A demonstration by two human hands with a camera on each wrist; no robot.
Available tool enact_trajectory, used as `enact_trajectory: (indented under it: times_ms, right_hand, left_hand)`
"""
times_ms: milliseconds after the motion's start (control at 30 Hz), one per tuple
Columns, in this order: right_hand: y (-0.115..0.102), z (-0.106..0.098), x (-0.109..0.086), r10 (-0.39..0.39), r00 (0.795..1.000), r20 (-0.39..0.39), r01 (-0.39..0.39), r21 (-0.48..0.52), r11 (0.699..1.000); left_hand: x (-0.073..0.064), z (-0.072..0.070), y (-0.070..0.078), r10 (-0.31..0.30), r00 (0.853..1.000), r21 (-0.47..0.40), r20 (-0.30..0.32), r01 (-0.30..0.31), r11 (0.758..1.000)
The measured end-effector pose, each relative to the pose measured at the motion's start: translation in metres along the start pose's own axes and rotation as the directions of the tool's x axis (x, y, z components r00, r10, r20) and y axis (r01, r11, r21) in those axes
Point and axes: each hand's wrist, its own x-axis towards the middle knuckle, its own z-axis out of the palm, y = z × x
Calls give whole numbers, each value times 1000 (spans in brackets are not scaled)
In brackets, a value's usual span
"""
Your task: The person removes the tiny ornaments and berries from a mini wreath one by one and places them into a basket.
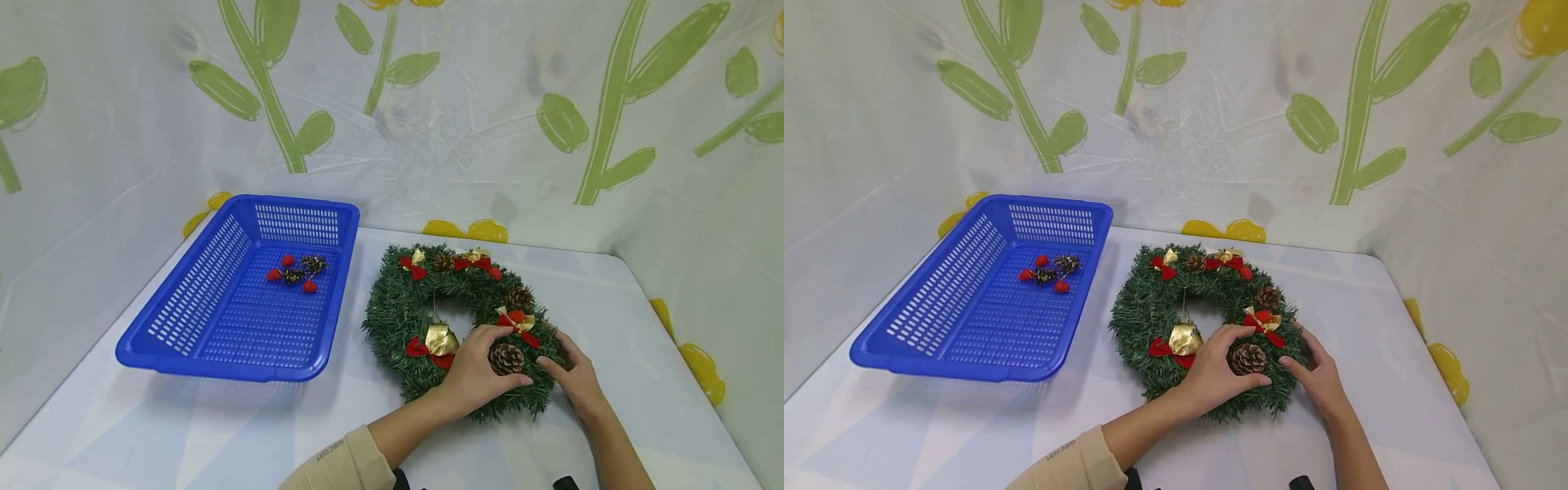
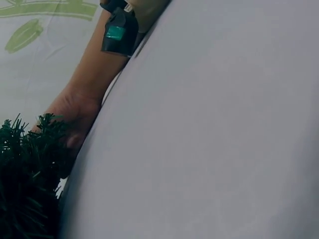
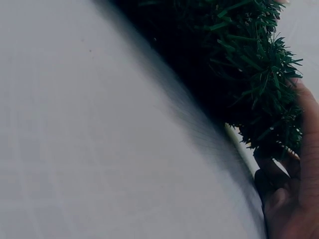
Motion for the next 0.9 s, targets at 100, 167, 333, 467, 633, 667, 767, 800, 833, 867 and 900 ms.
enact_trajectory:
  times_ms: [100,167,333,467,633,667,767,800,833,867,900]
  right_hand:
    - [1,0,0,-5,1000,-6,5,1,1000]
    - [2,0,0,-8,1000,-17,8,-6,1000]
    - [5,1,0,-44,999,-21,45,37,998]
    - [5,2,0,-67,997,-31,68,43,997]
    - [5,2,0,-103,994,-35,105,61,993]
    - [5,3,-1,-108,994,-35,110,65,992]
    - [5,3,0,-111,993,-35,113,68,991]
    - [6,3,0,-110,993,-36,112,69,991]
    - [6,3,0,-107,994,-37,109,68,992]
    - [6,4,0,-105,994,-36,108,67,992]
    - [6,4,0,-105,994,-37,108,66,992]
  left_hand:
    - [0,1,-1,-4,1000,11,18,4,1000]
    - [0,1,-1,-28,999,4,39,28,1000]
    - [-1,1,-4,-59,994,13,89,58,998]
    - [0,0,-2,-90,988,29,126,87,996]
    - [1,0,-1,-115,982,36,148,111,993]
    - [0,0,-1,-116,983,37,144,111,993]
    - [0,1,-2,-103,987,34,121,100,994]
    - [-1,1,-3,-96,989,31,110,93,995]
    - [-1,2,-4,-91,991,20,98,89,996]
    - [-1,1,-4,-88,992,8,89,88,996]
    - [-2,1,-4,-89,993,-12,83,90,996]
